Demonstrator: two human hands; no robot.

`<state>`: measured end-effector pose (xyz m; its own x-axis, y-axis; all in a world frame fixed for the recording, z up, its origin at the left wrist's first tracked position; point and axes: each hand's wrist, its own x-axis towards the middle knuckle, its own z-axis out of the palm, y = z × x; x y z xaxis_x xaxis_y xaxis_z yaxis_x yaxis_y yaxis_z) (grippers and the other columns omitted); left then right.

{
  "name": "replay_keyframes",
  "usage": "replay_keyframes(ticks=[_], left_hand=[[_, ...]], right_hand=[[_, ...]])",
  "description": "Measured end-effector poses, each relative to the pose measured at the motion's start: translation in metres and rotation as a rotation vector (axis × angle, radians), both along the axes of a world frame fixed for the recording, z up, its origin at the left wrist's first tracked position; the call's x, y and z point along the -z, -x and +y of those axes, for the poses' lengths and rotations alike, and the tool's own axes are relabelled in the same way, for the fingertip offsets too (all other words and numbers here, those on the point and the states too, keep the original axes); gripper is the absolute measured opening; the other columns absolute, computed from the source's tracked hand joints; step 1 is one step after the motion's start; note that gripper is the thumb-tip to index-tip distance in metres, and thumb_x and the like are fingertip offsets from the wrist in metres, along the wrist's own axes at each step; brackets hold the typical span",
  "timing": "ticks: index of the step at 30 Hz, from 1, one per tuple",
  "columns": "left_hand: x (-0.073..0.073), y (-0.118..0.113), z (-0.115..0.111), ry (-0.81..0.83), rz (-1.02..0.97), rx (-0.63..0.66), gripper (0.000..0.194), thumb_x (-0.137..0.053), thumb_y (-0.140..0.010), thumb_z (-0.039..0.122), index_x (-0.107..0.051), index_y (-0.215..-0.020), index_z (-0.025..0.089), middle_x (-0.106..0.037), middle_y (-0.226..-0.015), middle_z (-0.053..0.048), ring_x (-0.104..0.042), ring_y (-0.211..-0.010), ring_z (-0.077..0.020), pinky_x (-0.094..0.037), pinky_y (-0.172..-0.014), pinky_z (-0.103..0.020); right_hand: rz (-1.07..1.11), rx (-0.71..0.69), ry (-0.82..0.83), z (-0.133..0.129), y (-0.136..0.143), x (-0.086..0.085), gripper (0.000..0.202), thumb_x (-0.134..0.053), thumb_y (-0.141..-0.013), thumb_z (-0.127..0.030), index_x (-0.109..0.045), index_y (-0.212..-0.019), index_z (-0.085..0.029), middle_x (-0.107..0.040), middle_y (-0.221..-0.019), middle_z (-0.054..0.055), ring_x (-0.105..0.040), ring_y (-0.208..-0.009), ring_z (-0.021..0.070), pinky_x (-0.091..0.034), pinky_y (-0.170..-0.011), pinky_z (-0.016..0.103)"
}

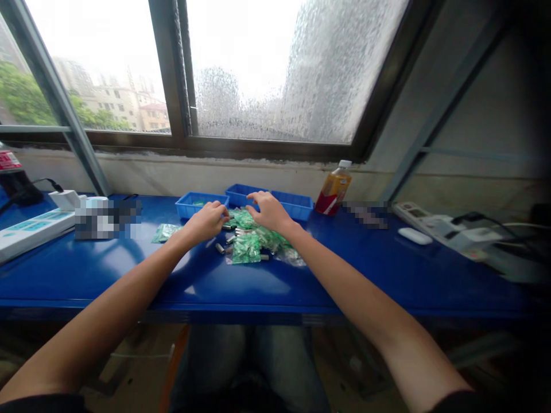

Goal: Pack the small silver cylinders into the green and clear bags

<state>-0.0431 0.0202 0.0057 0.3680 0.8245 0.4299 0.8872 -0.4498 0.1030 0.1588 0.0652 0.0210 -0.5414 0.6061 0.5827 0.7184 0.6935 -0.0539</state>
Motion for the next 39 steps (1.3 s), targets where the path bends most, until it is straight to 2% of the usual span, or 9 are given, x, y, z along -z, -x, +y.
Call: replay_keyframes(ticks=[2,4,8,12,19,25,30,35,39], left_hand=[[-0.001,0.004,0.004,-0.1,-0.024,-0.024,0.021,-0.043,-0.084,0.027,-0.059,-0.091,0.016,-0.056,-0.101,-0.012,-0.05,-0.099,-0.024,-0.037,-0.091,-0.037],[-0.001,0.01,0.007,-0.102,-0.018,-0.049,0.021,-0.044,-0.084,0.029,-0.059,-0.092,0.016,-0.055,-0.106,-0.011,-0.048,-0.103,-0.0241,-0.036,-0.093,-0.038],[0.001,0.019,0.012,0.008,0.022,-0.162,0.022,-0.043,-0.084,0.031,-0.059,-0.093,0.02,-0.059,-0.104,-0.008,-0.048,-0.103,-0.0262,-0.037,-0.088,-0.042],[0.001,0.022,0.017,0.046,-0.009,-0.207,0.024,-0.041,-0.084,0.032,-0.059,-0.095,0.021,-0.059,-0.106,-0.008,-0.049,-0.104,-0.0269,-0.035,-0.089,-0.044],[-0.001,0.028,0.019,0.077,-0.071,-0.152,0.023,-0.043,-0.083,0.031,-0.06,-0.093,0.019,-0.059,-0.105,-0.008,-0.052,-0.101,-0.0253,-0.035,-0.089,-0.042],[-0.003,0.028,0.012,0.095,-0.086,-0.014,0.021,-0.043,-0.083,0.032,-0.058,-0.09,0.019,-0.06,-0.099,-0.007,-0.054,-0.097,-0.0215,-0.038,-0.086,-0.037],[-0.001,0.025,0.013,0.094,-0.073,0.013,0.019,-0.043,-0.083,0.03,-0.058,-0.089,0.019,-0.058,-0.097,-0.008,-0.054,-0.095,-0.0212,-0.04,-0.084,-0.038],[-0.003,0.022,0.012,-0.03,-0.133,0.017,0.016,-0.046,-0.081,0.027,-0.059,-0.086,0.018,-0.057,-0.099,-0.008,-0.052,-0.099,-0.0221,-0.039,-0.088,-0.04],[-0.015,0.011,-0.001,-0.16,-0.205,0.066,0.018,-0.05,-0.081,0.031,-0.059,-0.084,0.015,-0.06,-0.09,-0.008,-0.055,-0.09,-0.0205,-0.042,-0.084,-0.036]], right_hand=[[-0.009,0.136,-0.03,0.022,0.0,-0.002,0.041,-0.047,-0.084,-0.033,-0.051,-0.12,-0.012,-0.056,-0.111,0.014,-0.049,-0.101,0.0242,-0.039,-0.085,0.035],[-0.082,0.258,0.025,0.044,0.0,-0.001,0.051,-0.05,-0.082,-0.041,-0.047,-0.125,-0.014,-0.052,-0.118,0.016,-0.047,-0.106,0.0291,-0.04,-0.084,0.039],[-0.252,0.268,0.149,0.063,-0.009,0.006,0.036,-0.047,-0.085,-0.038,-0.063,-0.103,-0.012,-0.055,-0.112,0.019,-0.051,-0.101,0.0298,-0.04,-0.082,0.039],[-0.292,0.193,0.107,0.05,-0.028,0.008,0.029,-0.044,-0.088,-0.03,-0.065,-0.098,-0.013,-0.057,-0.108,0.016,-0.054,-0.098,0.0238,-0.038,-0.085,0.032],[-0.357,0.022,0.055,0.025,-0.049,0.006,0.027,-0.042,-0.089,-0.027,-0.065,-0.096,-0.015,-0.059,-0.109,0.009,-0.056,-0.099,0.0193,-0.041,-0.084,0.026],[-0.344,-0.021,0.095,0.018,-0.059,0.007,0.029,-0.04,-0.088,-0.025,-0.064,-0.103,-0.015,-0.055,-0.121,0.008,-0.053,-0.11,0.0204,-0.041,-0.092,0.027],[-0.313,0.032,0.126,0.015,-0.062,0.008,0.032,-0.039,-0.086,-0.019,-0.063,-0.107,-0.014,-0.047,-0.132,0.01,-0.049,-0.116,0.0223,-0.039,-0.096,0.03],[-0.189,0.036,0.079,0.014,-0.06,0.012,0.033,-0.049,-0.082,-0.022,-0.06,-0.112,-0.012,-0.049,-0.129,0.014,-0.048,-0.117,0.0256,-0.038,-0.097,0.035],[-0.001,-0.055,-0.06,-0.007,-0.046,-0.002,0.04,-0.055,-0.08,-0.029,-0.054,-0.116,-0.013,-0.058,-0.115,0.013,-0.046,-0.116,0.0278,-0.037,-0.094,0.042]])
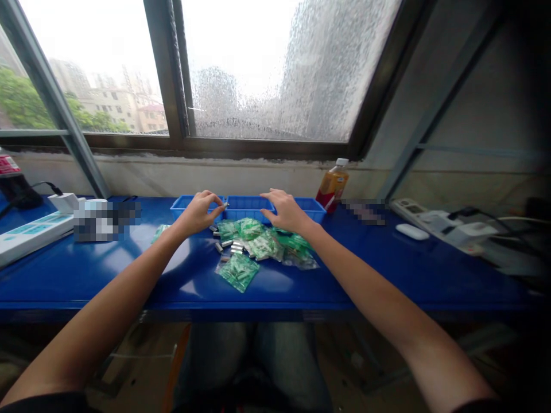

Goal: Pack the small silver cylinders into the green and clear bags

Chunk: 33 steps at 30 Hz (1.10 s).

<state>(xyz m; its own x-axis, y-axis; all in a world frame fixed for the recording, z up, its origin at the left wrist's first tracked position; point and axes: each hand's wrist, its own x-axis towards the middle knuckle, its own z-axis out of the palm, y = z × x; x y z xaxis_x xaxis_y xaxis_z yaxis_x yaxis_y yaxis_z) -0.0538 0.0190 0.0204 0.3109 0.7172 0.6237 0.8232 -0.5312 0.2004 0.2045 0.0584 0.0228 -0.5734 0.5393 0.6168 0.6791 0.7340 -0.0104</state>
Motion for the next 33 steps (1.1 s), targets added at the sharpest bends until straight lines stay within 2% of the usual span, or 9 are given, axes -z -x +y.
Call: replay_keyframes(ticks=[2,4,7,12,17,21,25,29,33], left_hand=[[-0.005,-0.009,-0.008,0.046,0.004,0.1,0.019,-0.05,-0.082,0.032,-0.059,-0.084,0.016,-0.061,-0.084,-0.007,-0.057,-0.081,-0.0178,-0.044,-0.076,-0.032],[-0.007,-0.018,-0.015,0.087,0.035,0.2,0.018,-0.048,-0.083,0.031,-0.058,-0.084,0.016,-0.062,-0.08,-0.006,-0.058,-0.076,-0.0161,-0.044,-0.07,-0.029],[-0.005,-0.027,-0.019,0.057,0.077,0.224,0.019,-0.042,-0.086,0.028,-0.056,-0.084,0.016,-0.062,-0.08,-0.007,-0.056,-0.077,-0.017,-0.043,-0.07,-0.03],[0.001,-0.03,-0.018,0.069,0.047,0.197,0.027,-0.03,-0.091,0.029,-0.054,-0.087,0.016,-0.061,-0.08,-0.006,-0.056,-0.076,-0.0173,-0.043,-0.07,-0.031],[-0.001,-0.033,-0.021,0.01,-0.101,0.2,0.021,-0.047,-0.085,0.032,-0.051,-0.099,0.016,-0.061,-0.081,-0.004,-0.057,-0.075,-0.0154,-0.044,-0.068,-0.028],[-0.002,-0.038,-0.026,0.0,-0.119,0.171,0.018,-0.042,-0.087,0.029,-0.054,-0.09,0.016,-0.06,-0.072,-0.003,-0.056,-0.067,-0.0133,-0.042,-0.064,-0.025],[-0.002,-0.042,-0.028,0.063,-0.084,0.149,0.029,-0.032,-0.091,0.028,-0.055,-0.079,0.015,-0.059,-0.066,-0.002,-0.054,-0.061,-0.0125,-0.039,-0.059,-0.025],[0.001,-0.039,-0.021,0.105,-0.032,0.103,0.032,-0.031,-0.09,0.031,-0.058,-0.084,0.016,-0.063,-0.076,-0.005,-0.058,-0.071,-0.0159,-0.042,-0.066,-0.028],[0.009,-0.028,-0.011,0.104,0.086,0.008,0.029,-0.042,-0.085,0.034,-0.061,-0.093,0.015,-0.064,-0.09,-0.01,-0.058,-0.086,-0.0213,-0.043,-0.079,-0.034]], right_hand=[[0.04,-0.128,-0.042,-0.016,0.012,-0.008,0.039,-0.056,-0.08,-0.031,-0.053,-0.115,-0.015,-0.061,-0.107,0.01,-0.053,-0.102,0.0243,-0.041,-0.088,0.039],[0.006,-0.284,-0.055,-0.028,0.025,-0.011,0.026,-0.055,-0.08,-0.025,-0.056,-0.105,-0.016,-0.063,-0.098,0.008,-0.055,-0.093,0.0207,-0.042,-0.083,0.035],[0.009,-0.388,-0.062,-0.036,0.038,-0.007,0.014,-0.051,-0.081,-0.015,-0.058,-0.092,-0.016,-0.063,-0.087,0.006,-0.055,-0.084,0.018,-0.042,-0.078,0.031],[0.119,-0.311,-0.05,-0.034,0.041,0.003,0.014,-0.048,-0.084,-0.017,-0.058,-0.091,-0.013,-0.062,-0.081,0.008,-0.055,-0.076,0.0168,-0.041,-0.07,0.028],[0.254,-0.242,0.078,-0.035,0.042,0.004,0.021,-0.043,-0.089,-0.028,-0.058,-0.088,-0.014,-0.061,-0.074,0.004,-0.054,-0.066,0.0135,-0.038,-0.063,0.025],[0.278,-0.235,0.128,-0.039,0.043,0.004,0.02,-0.045,-0.088,-0.032,-0.055,-0.092,-0.015,-0.058,-0.067,0.001,-0.052,-0.059,0.012,-0.036,-0.059,0.023],[0.207,-0.211,0.123,-0.042,0.043,0.003,0.019,-0.048,-0.085,-0.032,-0.054,-0.096,-0.017,-0.059,-0.069,0.001,-0.054,-0.064,0.0135,-0.036,-0.061,0.024],[0.185,-0.03,0.05,-0.029,0.035,0.001,0.024,-0.044,-0.087,-0.036,-0.059,-0.085,-0.017,-0.061,-0.071,0.005,-0.054,-0.068,0.0169,-0.037,-0.064,0.027],[0.232,0.121,-0.049,0.002,0.014,0.006,0.026,-0.047,-0.085,-0.035,-0.062,-0.078,-0.015,-0.062,-0.079,0.009,-0.051,-0.081,0.0222,-0.04,-0.075,0.034]])
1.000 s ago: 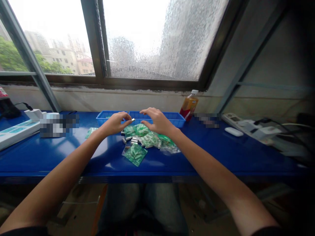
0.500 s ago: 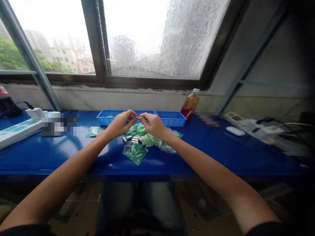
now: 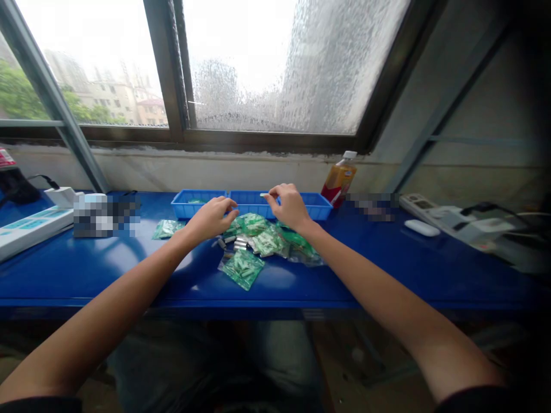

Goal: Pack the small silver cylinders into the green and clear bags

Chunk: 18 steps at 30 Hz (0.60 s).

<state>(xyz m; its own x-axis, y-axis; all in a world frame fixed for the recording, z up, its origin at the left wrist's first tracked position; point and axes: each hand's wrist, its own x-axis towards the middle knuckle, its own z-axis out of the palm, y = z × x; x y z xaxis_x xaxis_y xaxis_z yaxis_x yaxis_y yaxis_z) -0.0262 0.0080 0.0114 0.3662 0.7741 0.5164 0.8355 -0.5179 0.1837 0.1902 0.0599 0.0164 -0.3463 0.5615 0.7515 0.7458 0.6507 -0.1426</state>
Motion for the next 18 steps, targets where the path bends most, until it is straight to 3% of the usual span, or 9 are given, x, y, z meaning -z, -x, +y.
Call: replay_keyframes(ticks=[4,9,14,18], left_hand=[[0.01,0.008,0.005,0.108,0.118,0.002,0.036,-0.045,-0.081,0.042,-0.061,-0.099,0.015,-0.064,-0.095,-0.012,-0.057,-0.091,-0.026,-0.042,-0.082,-0.038],[0.01,0.01,0.006,0.159,0.106,-0.035,0.044,-0.051,-0.076,0.045,-0.058,-0.105,0.013,-0.062,-0.099,-0.015,-0.057,-0.095,-0.028,-0.042,-0.083,-0.039],[0.007,0.015,0.005,0.34,-0.024,-0.012,0.049,-0.058,-0.07,0.04,-0.055,-0.11,0.013,-0.063,-0.1,-0.014,-0.06,-0.09,-0.0243,-0.047,-0.073,-0.032],[0.003,0.02,0.002,0.372,-0.16,-0.032,0.043,-0.062,-0.067,0.034,-0.058,-0.106,0.017,-0.064,-0.097,-0.011,-0.061,-0.083,-0.0212,-0.047,-0.064,-0.028]], right_hand=[[-0.036,0.116,0.043,0.023,-0.018,0.008,0.022,-0.054,-0.08,-0.033,-0.067,-0.078,-0.015,-0.06,-0.081,0.011,-0.049,-0.085,0.0251,-0.041,-0.079,0.038],[-0.057,0.147,0.11,0.027,-0.02,0.012,0.023,-0.055,-0.08,-0.033,-0.07,-0.081,-0.016,-0.059,-0.083,0.011,-0.049,-0.088,0.0258,-0.042,-0.079,0.039],[-0.085,0.105,0.097,0.027,-0.018,0.016,0.026,-0.05,-0.082,-0.032,-0.07,-0.082,-0.016,-0.059,-0.084,0.011,-0.049,-0.087,0.0249,-0.042,-0.08,0.039],[-0.108,0.085,0.09,0.029,-0.018,0.018,0.029,-0.047,-0.083,-0.03,-0.07,-0.077,-0.015,-0.059,-0.081,0.011,-0.05,-0.084,0.0236,-0.042,-0.082,0.039]])
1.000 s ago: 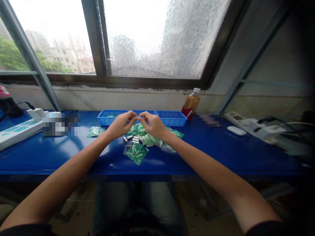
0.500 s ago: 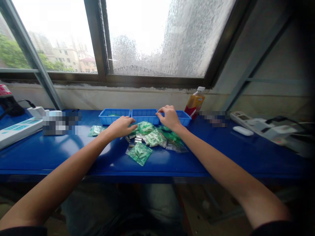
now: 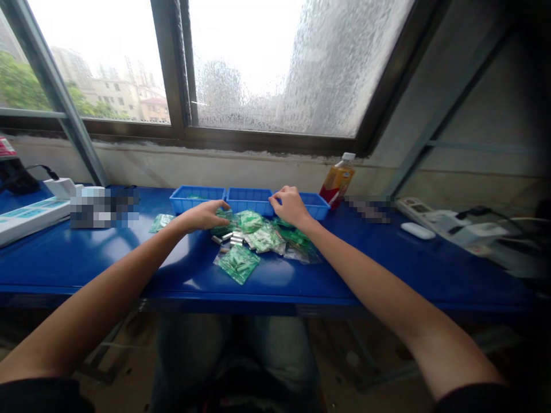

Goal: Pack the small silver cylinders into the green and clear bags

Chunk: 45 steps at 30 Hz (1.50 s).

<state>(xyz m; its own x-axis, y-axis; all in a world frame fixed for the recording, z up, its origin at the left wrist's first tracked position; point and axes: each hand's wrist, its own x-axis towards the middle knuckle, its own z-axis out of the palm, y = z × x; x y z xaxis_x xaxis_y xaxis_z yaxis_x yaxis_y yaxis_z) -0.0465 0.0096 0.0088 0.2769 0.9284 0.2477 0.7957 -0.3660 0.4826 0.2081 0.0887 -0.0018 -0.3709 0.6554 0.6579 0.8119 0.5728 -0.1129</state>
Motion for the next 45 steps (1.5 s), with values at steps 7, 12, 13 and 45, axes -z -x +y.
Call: replay_keyframes(ticks=[7,12,13,45], left_hand=[[-0.018,-0.015,-0.012,-0.253,-0.297,0.084,0.014,-0.059,-0.071,0.025,-0.055,-0.082,0.016,-0.06,-0.079,-0.004,-0.057,-0.073,-0.0149,-0.048,-0.067,-0.029],[-0.022,-0.036,-0.026,-0.621,-0.204,0.191,0.009,-0.052,-0.074,0.01,-0.057,-0.075,0.017,-0.051,-0.104,-0.007,-0.05,-0.103,-0.0177,-0.042,-0.093,-0.037],[-0.021,-0.038,-0.028,-0.64,-0.201,0.194,0.012,-0.05,-0.074,0.008,-0.057,-0.075,0.018,-0.048,-0.109,-0.007,-0.049,-0.107,-0.0181,-0.041,-0.095,-0.038],[-0.01,-0.046,-0.025,-0.329,-0.24,0.158,0.035,-0.058,-0.075,0.037,-0.06,-0.103,0.016,-0.058,-0.104,-0.008,-0.051,-0.1,-0.022,-0.044,-0.078,-0.033]], right_hand=[[0.156,-0.056,-0.028,-0.027,0.01,-0.02,0.038,-0.044,-0.085,-0.042,-0.067,-0.07,-0.015,-0.06,-0.075,0.01,-0.053,-0.081,0.0229,-0.041,-0.076,0.037],[0.488,-0.388,0.445,-0.067,0.037,-0.032,0.052,-0.036,-0.085,-0.056,-0.062,-0.068,-0.014,-0.056,-0.057,0.003,-0.053,-0.055,0.0136,-0.039,-0.055,0.028],[0.549,-0.455,0.512,-0.073,0.041,-0.032,0.047,-0.042,-0.083,-0.056,-0.061,-0.071,-0.014,-0.056,-0.057,0.002,-0.052,-0.054,0.0125,-0.039,-0.052,0.026],[0.585,-0.296,0.231,-0.075,0.043,-0.027,0.015,-0.057,-0.079,-0.028,-0.061,-0.078,-0.014,-0.043,-0.054,-0.003,-0.039,-0.05,0.0082,-0.031,-0.052,0.024]])
